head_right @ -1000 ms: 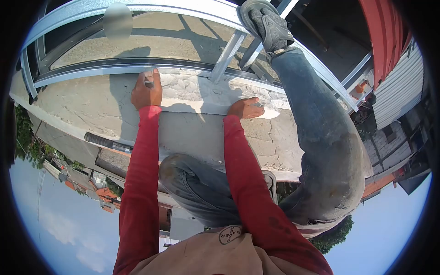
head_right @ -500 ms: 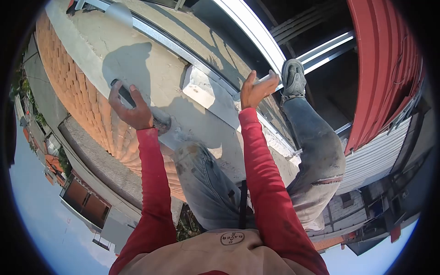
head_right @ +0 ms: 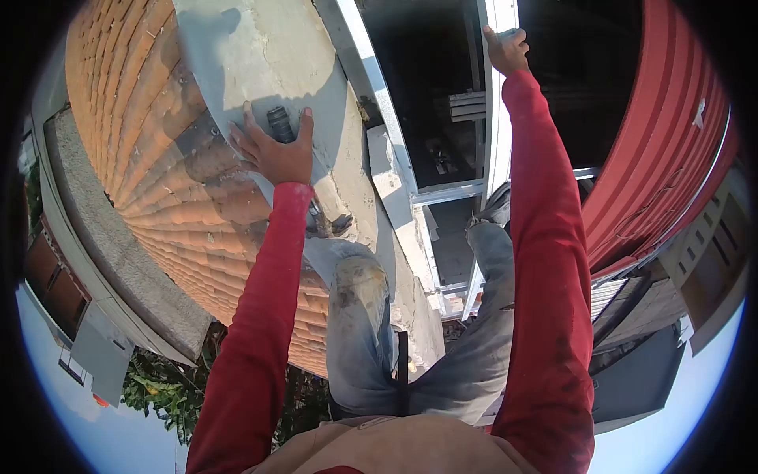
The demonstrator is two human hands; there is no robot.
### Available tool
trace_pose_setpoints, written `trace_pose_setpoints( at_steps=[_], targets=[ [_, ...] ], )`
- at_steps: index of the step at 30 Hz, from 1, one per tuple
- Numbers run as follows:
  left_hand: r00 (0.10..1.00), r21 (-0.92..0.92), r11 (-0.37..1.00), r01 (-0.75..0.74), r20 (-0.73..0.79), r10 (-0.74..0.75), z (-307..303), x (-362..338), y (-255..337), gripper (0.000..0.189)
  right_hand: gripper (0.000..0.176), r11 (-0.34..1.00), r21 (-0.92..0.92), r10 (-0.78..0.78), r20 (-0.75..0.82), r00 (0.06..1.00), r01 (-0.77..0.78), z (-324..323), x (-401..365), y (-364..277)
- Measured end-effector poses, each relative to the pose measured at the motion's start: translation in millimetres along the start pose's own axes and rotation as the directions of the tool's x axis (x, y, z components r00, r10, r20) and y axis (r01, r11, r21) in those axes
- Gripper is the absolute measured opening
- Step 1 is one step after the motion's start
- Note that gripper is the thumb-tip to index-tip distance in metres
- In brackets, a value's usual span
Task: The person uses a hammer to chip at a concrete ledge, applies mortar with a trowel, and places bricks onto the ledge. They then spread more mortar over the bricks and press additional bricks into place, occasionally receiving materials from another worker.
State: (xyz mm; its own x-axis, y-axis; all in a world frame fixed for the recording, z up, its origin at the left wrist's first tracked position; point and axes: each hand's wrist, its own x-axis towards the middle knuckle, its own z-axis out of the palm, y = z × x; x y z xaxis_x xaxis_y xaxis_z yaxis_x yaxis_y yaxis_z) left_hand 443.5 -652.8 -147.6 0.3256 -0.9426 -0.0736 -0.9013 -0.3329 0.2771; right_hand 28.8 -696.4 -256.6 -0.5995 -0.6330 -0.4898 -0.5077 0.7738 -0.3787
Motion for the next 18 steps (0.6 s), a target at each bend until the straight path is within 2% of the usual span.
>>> trace_pose_setpoints(
  at_steps=[2,3,5,6,9,14,18],
  targets=[
    [0.998,-0.021,0.999,-0.043,-0.04,0.042,2.8,0.4,-1.6,0.103,0.107,0.998,-0.043,0.044,0.025,0.999,-0.042,-5.0,-2.6,-5.6],
    [1.0,-0.021,1.0,-0.017,-0.015,0.017,1.4,-2.5,-4.2,0.103,0.103,0.994,-0.092,0.066,0.053,0.996,-0.061,-6.5,-3.1,-6.2],
    [0.995,-0.01,0.996,-0.085,-0.055,0.084,4.7,0.8,-4.5,0.104,0.102,0.991,-0.123,0.048,0.034,0.998,-0.044,-3.4,-0.1,-6.1],
    [0.997,-0.005,0.997,-0.071,-0.041,0.07,5.3,0.3,-4.9,0.104,0.102,0.991,-0.127,0.041,0.013,0.999,-0.039,0.4,-1.5,-1.2],
    [0.995,-0.012,0.995,-0.096,-0.04,0.095,1.3,-0.3,-5.8,0.105,0.101,0.985,-0.137,0.115,0.045,0.992,-0.108,-1.6,-2.3,-4.4],
    [0.997,-0.002,0.997,-0.08,-0.004,0.08,-1.3,3.4,-1.0,0.106,0.099,0.996,-0.084,0.043,0.048,0.998,-0.038,-8.5,-7.1,-7.0],
    [0.997,-0.009,0.997,-0.071,-0.019,0.071,-0.7,4.0,-1.0,0.106,0.098,0.994,-0.095,0.06,0.081,0.995,-0.052,-9.8,-1.9,-4.0]
  ],
)
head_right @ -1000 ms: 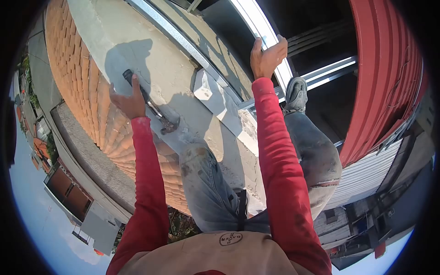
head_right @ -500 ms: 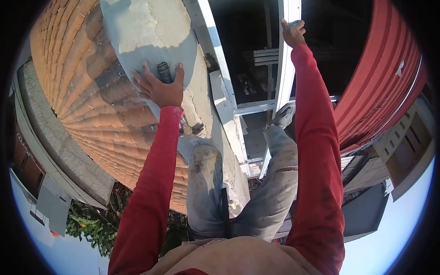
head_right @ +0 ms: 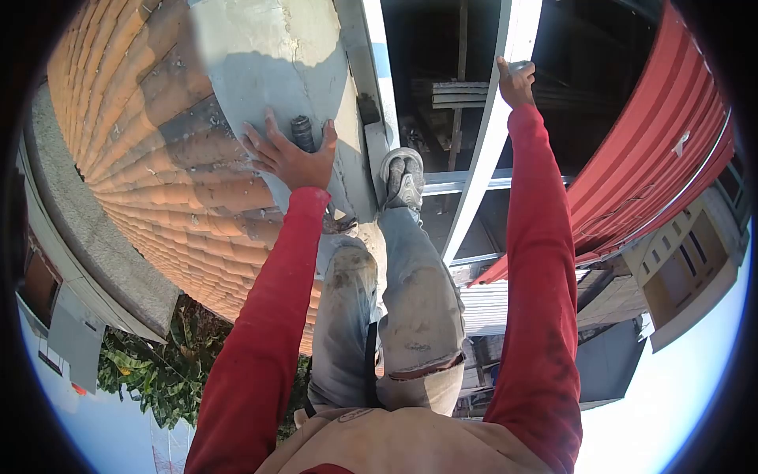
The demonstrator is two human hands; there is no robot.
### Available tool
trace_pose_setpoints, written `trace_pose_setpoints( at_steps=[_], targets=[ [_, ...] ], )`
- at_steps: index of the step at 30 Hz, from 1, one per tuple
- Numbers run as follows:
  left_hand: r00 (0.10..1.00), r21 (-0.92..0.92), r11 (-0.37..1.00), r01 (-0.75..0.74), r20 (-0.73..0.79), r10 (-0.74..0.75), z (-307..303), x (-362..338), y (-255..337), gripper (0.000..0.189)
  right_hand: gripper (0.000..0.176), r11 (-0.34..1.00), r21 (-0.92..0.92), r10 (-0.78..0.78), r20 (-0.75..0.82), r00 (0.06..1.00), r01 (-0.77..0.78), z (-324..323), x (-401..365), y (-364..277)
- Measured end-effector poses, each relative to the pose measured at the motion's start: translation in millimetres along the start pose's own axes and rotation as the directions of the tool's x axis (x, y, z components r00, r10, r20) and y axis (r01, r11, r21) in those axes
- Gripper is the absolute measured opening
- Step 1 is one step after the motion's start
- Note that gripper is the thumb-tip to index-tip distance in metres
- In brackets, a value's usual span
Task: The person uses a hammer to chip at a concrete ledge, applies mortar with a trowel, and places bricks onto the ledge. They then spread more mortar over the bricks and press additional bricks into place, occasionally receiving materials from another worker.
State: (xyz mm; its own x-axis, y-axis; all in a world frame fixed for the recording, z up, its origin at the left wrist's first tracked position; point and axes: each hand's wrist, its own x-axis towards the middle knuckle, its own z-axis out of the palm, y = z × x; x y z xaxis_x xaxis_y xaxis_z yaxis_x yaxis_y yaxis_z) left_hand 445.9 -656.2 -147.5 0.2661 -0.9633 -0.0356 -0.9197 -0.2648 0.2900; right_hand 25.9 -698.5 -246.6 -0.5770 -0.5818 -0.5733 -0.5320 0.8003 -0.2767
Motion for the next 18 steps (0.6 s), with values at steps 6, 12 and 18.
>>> trace_pose_setpoints(
  at_steps=[6,12,18],
  targets=[
    [1.0,0.02,1.0,0.003,0.03,-0.003,-3.9,-2.3,-1.2,0.105,0.098,1.0,0.001,-0.027,-0.004,1.0,0.027,0.9,-7.3,-1.5],
    [1.0,-0.014,1.0,-0.006,0.008,0.006,-2.8,-0.9,0.0,0.104,0.098,0.999,-0.042,-0.031,-0.026,0.999,0.03,-3.6,-1.8,-1.6],
    [0.999,-0.013,1.0,0.021,0.038,-0.02,-3.0,2.4,2.1,0.105,0.099,0.994,-0.109,0.026,-0.013,1.0,-0.027,-7.9,3.6,-7.7]
  ],
)
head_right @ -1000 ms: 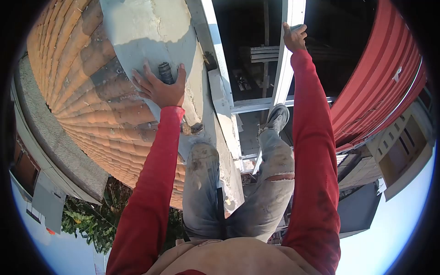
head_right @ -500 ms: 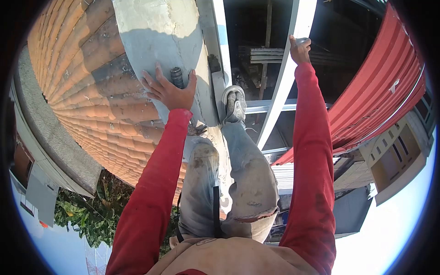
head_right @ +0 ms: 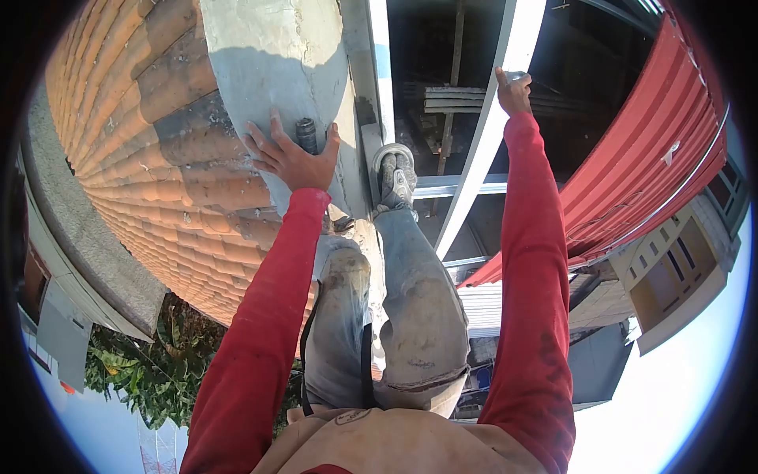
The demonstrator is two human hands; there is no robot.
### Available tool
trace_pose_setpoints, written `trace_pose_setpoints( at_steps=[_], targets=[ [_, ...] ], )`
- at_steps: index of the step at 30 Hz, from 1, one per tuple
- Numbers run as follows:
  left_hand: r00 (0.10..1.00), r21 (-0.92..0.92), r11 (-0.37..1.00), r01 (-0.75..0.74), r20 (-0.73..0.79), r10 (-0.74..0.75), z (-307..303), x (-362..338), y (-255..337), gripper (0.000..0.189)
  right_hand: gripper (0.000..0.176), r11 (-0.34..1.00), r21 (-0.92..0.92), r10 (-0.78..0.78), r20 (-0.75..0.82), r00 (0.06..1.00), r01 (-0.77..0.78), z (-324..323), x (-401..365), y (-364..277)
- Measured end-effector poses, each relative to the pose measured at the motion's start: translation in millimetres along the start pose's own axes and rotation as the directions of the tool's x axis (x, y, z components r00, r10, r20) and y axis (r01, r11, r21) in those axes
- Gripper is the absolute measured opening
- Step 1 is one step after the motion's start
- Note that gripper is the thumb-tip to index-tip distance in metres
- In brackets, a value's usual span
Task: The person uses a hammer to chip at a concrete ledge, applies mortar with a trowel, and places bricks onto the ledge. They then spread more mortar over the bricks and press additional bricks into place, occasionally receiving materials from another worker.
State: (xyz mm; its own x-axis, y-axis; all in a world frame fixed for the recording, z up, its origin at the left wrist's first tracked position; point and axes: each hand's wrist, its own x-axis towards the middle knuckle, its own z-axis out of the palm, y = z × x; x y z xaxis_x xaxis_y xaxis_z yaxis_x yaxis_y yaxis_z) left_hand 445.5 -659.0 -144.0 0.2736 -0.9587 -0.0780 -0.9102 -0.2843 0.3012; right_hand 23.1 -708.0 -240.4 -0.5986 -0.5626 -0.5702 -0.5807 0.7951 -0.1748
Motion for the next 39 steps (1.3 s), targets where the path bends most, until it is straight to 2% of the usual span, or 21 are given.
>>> trace_pose_setpoints(
  at_steps=[9,12,16,20,22,26,35,39],
  targets=[
    [1.0,-0.01,1.0,-0.003,-0.021,0.003,2.3,4.9,1.0,0.106,0.098,0.999,-0.015,-0.032,0.001,0.999,0.032,1.0,4.2,-1.0],
    [1.0,0.022,1.0,0.0,-0.008,0.0,-2.5,-7.2,0.2,0.105,0.098,1.0,-0.001,0.029,0.041,0.999,-0.029,-1.1,-1.3,0.2],
    [1.0,0.02,1.0,0.003,-0.015,-0.003,-2.3,-2.6,0.2,0.104,0.099,1.0,0.009,-0.02,-0.033,0.999,0.02,8.2,4.1,9.1],
    [0.999,0.005,1.0,-0.003,-0.045,0.003,1.4,-1.5,0.7,0.104,0.1,1.0,-0.006,-0.03,-0.029,0.999,0.03,2.9,8.4,9.6],
    [1.0,0.011,1.0,-0.003,-0.026,0.003,-0.4,-6.7,0.3,0.104,0.102,0.999,0.023,-0.034,0.031,0.999,0.033,-1.4,3.5,8.8],
    [0.999,-0.017,1.0,0.0,-0.039,-0.001,0.4,-2.1,0.5,0.103,0.103,1.0,-0.029,-0.011,-0.009,1.0,0.01,-1.5,6.1,6.2],
    [0.999,-0.005,1.0,0.001,-0.033,-0.001,-0.3,-2.3,1.5,0.102,0.1,0.994,0.089,-0.058,-0.023,0.998,0.06,6.6,6.2,14.0],
    [1.0,-0.02,0.999,0.026,0.01,-0.026,1.7,-5.8,-0.3,0.103,0.102,1.0,0.019,-0.01,-0.01,1.0,0.01,4.0,0.4,15.9]
  ],
)
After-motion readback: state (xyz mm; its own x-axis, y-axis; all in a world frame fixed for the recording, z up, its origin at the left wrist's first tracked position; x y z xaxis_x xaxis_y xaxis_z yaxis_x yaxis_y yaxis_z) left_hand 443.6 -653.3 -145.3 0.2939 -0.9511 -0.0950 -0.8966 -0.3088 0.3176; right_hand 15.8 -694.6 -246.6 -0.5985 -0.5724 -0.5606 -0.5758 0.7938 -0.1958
